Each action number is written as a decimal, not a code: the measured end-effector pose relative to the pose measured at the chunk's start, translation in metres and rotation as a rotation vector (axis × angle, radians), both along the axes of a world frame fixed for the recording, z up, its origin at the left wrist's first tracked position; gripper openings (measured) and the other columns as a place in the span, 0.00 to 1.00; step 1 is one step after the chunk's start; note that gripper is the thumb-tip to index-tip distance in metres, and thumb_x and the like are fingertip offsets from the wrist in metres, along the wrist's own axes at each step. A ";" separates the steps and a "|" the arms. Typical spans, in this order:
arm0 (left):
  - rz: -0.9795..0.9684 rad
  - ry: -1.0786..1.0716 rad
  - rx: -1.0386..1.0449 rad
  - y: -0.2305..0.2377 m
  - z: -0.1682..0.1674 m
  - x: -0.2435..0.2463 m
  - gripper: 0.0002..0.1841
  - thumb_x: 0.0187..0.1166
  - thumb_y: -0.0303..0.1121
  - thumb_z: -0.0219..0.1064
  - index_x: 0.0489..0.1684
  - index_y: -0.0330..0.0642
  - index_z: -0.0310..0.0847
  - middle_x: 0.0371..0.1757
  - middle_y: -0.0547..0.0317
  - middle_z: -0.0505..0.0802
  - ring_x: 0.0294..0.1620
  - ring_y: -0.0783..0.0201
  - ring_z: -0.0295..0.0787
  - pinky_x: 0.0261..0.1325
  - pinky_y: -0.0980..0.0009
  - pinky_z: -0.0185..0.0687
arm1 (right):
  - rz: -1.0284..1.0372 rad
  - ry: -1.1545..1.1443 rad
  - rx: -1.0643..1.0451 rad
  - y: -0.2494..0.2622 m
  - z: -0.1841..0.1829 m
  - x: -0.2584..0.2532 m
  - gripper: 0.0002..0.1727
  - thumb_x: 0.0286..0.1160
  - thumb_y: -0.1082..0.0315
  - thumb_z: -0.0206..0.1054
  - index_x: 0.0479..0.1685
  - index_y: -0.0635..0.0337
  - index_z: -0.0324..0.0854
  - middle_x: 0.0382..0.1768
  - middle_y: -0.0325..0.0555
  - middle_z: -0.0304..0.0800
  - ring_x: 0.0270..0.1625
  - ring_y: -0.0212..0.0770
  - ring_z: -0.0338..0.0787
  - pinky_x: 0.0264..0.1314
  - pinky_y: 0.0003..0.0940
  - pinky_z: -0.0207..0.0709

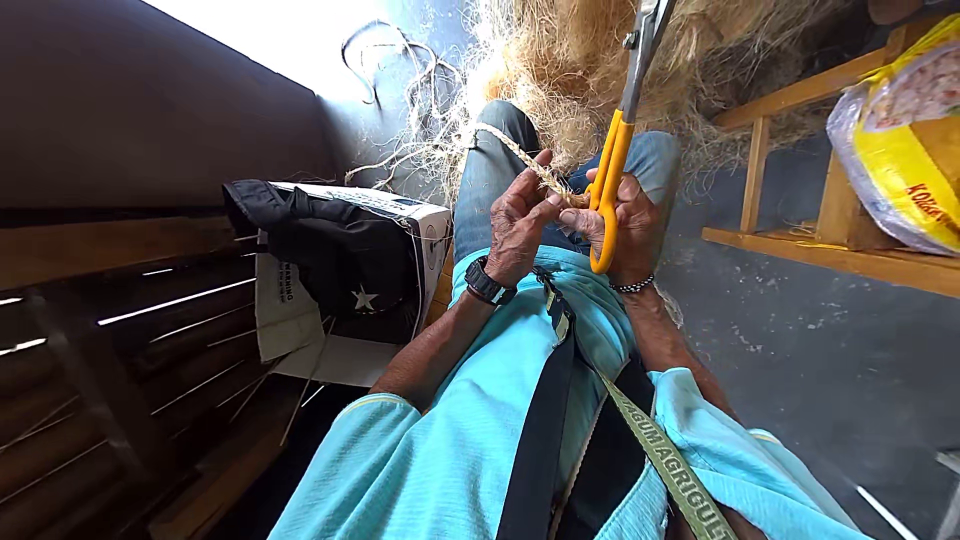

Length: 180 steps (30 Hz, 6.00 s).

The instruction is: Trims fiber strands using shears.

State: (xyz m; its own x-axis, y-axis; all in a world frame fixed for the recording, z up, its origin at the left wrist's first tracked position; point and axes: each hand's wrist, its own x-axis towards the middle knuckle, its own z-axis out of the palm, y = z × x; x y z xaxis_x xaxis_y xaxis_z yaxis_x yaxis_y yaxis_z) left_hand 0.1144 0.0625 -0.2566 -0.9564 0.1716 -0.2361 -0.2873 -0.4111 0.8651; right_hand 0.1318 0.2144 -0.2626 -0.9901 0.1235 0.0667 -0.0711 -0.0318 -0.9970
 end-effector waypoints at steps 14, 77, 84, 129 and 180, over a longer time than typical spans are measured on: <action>0.103 0.009 0.117 -0.021 0.003 -0.036 0.27 0.82 0.22 0.55 0.83 0.33 0.63 0.57 0.47 0.88 0.44 0.57 0.92 0.51 0.55 0.93 | 0.145 -0.084 0.464 0.039 -0.004 0.009 0.45 0.66 0.48 0.80 0.79 0.66 0.67 0.56 0.46 0.94 0.57 0.37 0.93 0.63 0.39 0.88; 0.153 -0.060 0.370 -0.027 -0.010 -0.071 0.10 0.77 0.20 0.61 0.51 0.42 0.73 0.44 0.55 0.89 0.41 0.65 0.89 0.50 0.65 0.88 | 0.256 -0.191 0.790 0.074 -0.003 0.081 0.50 0.56 0.36 0.79 0.71 0.72 0.79 0.42 0.51 0.92 0.41 0.41 0.90 0.48 0.39 0.85; 0.130 -0.076 0.395 -0.027 -0.010 -0.067 0.10 0.77 0.19 0.61 0.51 0.41 0.74 0.42 0.55 0.91 0.39 0.65 0.90 0.49 0.65 0.89 | 0.273 -0.175 0.791 0.076 0.000 0.076 0.50 0.58 0.34 0.78 0.71 0.70 0.79 0.39 0.50 0.91 0.37 0.38 0.87 0.43 0.37 0.84; -0.043 -0.121 0.507 -0.028 0.011 -0.089 0.39 0.89 0.49 0.17 0.81 0.38 0.68 0.69 0.41 0.87 0.70 0.43 0.85 0.66 0.46 0.83 | 0.541 -0.422 0.092 0.106 0.014 0.071 0.53 0.56 0.25 0.74 0.67 0.67 0.77 0.32 0.32 0.86 0.34 0.30 0.88 0.39 0.29 0.87; -0.160 -0.013 0.170 -0.029 0.009 -0.078 0.31 0.79 0.17 0.52 0.87 0.34 0.61 0.68 0.44 0.87 0.48 0.56 0.93 0.44 0.58 0.94 | 0.233 -0.119 1.102 0.123 0.048 0.049 0.51 0.51 0.31 0.79 0.69 0.66 0.81 0.43 0.60 0.91 0.37 0.53 0.89 0.38 0.52 0.81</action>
State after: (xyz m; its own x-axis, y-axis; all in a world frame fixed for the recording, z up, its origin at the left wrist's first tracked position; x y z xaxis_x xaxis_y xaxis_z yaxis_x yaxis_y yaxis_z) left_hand 0.0363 0.0338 -0.2480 -0.9107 0.3597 -0.2032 -0.3717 -0.4988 0.7830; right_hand 0.1803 0.3377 -0.2145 -0.9886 -0.1325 -0.0713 -0.0810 0.8680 -0.4900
